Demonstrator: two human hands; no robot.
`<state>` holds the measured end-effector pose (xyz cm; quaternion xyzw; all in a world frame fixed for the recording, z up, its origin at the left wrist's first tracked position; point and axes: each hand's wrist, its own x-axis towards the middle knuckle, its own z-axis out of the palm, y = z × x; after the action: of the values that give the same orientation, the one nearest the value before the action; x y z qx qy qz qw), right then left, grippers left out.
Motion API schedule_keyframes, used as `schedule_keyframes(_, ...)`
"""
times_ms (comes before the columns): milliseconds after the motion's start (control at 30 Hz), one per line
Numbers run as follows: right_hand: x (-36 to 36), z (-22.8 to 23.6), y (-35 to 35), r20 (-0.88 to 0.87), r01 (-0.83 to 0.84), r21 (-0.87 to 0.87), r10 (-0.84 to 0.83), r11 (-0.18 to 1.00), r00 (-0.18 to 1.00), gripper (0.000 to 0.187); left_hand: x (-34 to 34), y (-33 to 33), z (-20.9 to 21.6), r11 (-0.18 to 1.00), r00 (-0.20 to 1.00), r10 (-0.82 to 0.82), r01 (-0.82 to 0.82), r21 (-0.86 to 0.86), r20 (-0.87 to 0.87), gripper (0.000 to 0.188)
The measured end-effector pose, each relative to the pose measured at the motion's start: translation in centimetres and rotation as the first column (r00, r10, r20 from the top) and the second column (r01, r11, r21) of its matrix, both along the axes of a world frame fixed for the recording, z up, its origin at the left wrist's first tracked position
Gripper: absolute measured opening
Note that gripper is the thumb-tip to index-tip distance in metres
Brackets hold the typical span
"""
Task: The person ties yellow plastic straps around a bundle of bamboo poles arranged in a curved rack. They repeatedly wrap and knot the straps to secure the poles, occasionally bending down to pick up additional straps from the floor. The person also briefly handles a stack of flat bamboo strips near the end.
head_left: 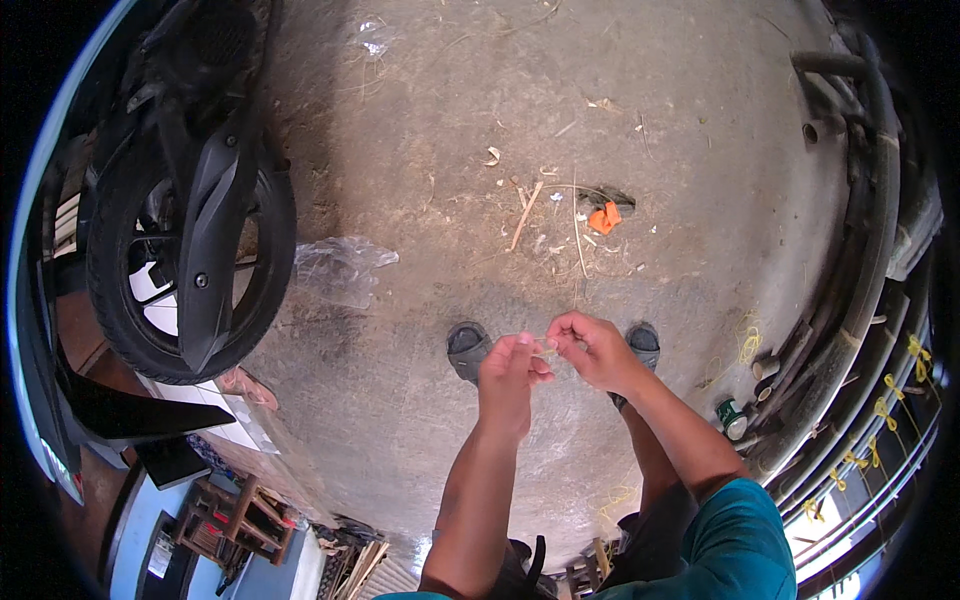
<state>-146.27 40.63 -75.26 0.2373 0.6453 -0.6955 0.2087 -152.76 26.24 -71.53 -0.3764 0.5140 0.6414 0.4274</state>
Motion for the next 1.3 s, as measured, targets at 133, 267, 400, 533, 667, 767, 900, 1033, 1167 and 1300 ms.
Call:
schedule_keyframes(133,0.4,-3.2,-1.0,0.115,0.054,-0.308,-0.019,0.95,0.993,0.015,-0.1,-1.6,-0.2,0.972,0.957,0.114,-0.163,0.17,0.268,0.026)
schedule_keyframes(267,-3.2,-11.5,1.5,0.063,0.031,0.065,-0.035,0.997,0.997,0.023,-0.7,-0.8,1.3,0.998,0.99,-0.04,0.032,0.062,0.133,0.04)
schedule_keyframes(400,-4.4,-23.9,4.7,-0.156,0.111,0.758,0.013,0.643,0.988,0.023,-1.0,0.6,1.2,0.988,0.988,-0.15,0.151,-0.013,0.029,0.052)
schedule_keyframes(533,-7.0,-24.4,2.0,-0.133,0.098,0.823,0.021,0.559,0.991,0.022,-1.8,0.3,1.4,0.978,0.98,-0.194,0.19,-0.082,-0.033,0.052)
schedule_keyframes(667,-6.7,-25.9,1.2,-0.041,0.041,0.862,-0.011,0.506,0.999,0.017,-1.7,-0.6,0.6,0.988,0.987,-0.139,0.133,-0.072,-0.078,0.051)
schedule_keyframes(767,-6.1,-25.8,1.2,-0.022,0.065,0.879,-0.096,0.472,0.995,0.018,-1.2,-0.8,0.3,0.995,0.991,-0.093,0.089,-0.045,-0.095,0.052)
schedule_keyframes(900,-6.4,-22.5,1.0,0.009,0.199,0.729,-0.3,0.655,0.954,0.02,-1.3,-0.5,0.5,0.995,0.993,-0.087,0.083,-0.047,-0.077,0.054)
schedule_keyframes(1033,-6.7,-21.5,-1.6,-0.247,0.055,0.6,0.119,0.798,0.962,0.018,-1.3,-0.8,0.0,0.997,0.995,-0.072,0.071,-0.004,-0.074,0.053)
schedule_keyframes(1167,-7.2,-24.2,-1.8,-0.272,0.034,0.734,0.247,0.679,0.93,0.018,-1.4,-0.8,0.2,0.997,0.994,-0.076,0.076,-0.004,-0.082,0.052)
schedule_keyframes(1300,-6.9,-25.3,-1.9,-0.213,0.032,0.83,0.263,0.557,0.941,0.017,-1.6,-0.9,0.6,0.995,0.992,-0.1,0.099,-0.009,-0.071,0.051)
